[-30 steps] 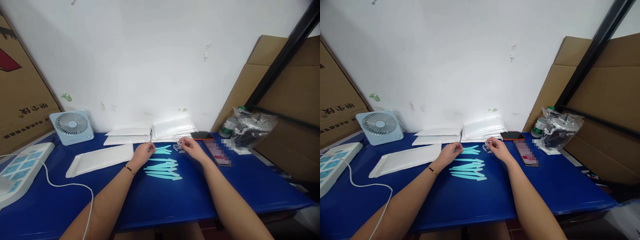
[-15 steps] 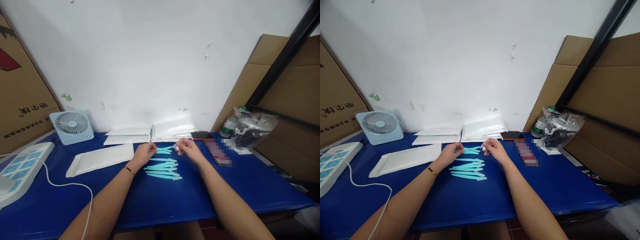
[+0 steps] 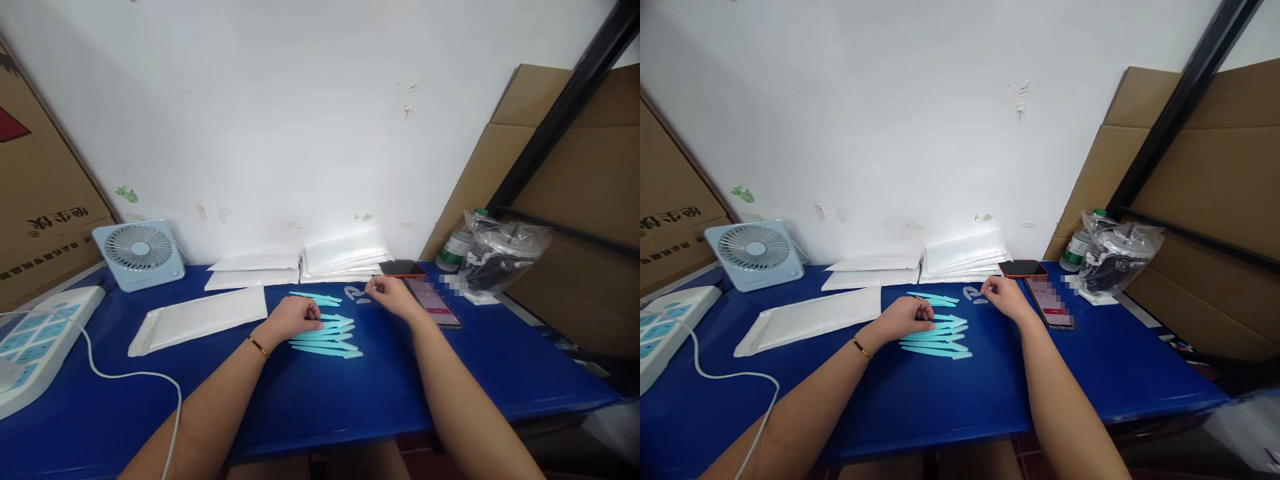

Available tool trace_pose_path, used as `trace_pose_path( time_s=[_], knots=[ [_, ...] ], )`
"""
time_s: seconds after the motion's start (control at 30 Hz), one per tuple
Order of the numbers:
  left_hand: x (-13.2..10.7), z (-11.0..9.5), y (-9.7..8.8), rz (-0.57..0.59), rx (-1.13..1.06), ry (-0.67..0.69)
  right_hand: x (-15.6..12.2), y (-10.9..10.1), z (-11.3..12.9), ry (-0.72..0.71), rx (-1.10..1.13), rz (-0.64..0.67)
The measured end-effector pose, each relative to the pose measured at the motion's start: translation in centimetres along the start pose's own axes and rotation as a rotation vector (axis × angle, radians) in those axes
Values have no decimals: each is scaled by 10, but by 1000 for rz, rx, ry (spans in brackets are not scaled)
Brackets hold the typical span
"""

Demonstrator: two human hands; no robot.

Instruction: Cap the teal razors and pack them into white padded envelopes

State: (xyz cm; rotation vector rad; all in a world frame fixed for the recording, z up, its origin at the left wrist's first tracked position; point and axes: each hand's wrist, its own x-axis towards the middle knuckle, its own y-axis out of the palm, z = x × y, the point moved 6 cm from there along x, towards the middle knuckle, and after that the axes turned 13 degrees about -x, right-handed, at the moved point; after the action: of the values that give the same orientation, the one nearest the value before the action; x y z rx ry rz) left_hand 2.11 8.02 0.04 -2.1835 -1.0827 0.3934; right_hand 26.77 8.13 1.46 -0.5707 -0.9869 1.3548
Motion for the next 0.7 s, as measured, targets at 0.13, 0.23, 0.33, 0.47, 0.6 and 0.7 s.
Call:
trace_pose_path(
  time_s=[0.13,0.23,0.33,0.47,0.6,0.7],
  knots=[
    [3,5,-15,-231,218,24,1,8,-9,-42,-177,65],
    [7,15,-18,-273,295,3,0,17,-2,-97,-230,104],
    [10,23,-17,-274,306,-22,0,20,3,-87,-287,117],
    [12,26,-17,-272,270,-46,-1,20,10,-90,-240,116],
    [11,23,-18,-259,254,-31,-2,19,18,-65,-104,90],
    [11,23,-19,-258,231,-36,-3,22,24,-62,3,97]
  ],
)
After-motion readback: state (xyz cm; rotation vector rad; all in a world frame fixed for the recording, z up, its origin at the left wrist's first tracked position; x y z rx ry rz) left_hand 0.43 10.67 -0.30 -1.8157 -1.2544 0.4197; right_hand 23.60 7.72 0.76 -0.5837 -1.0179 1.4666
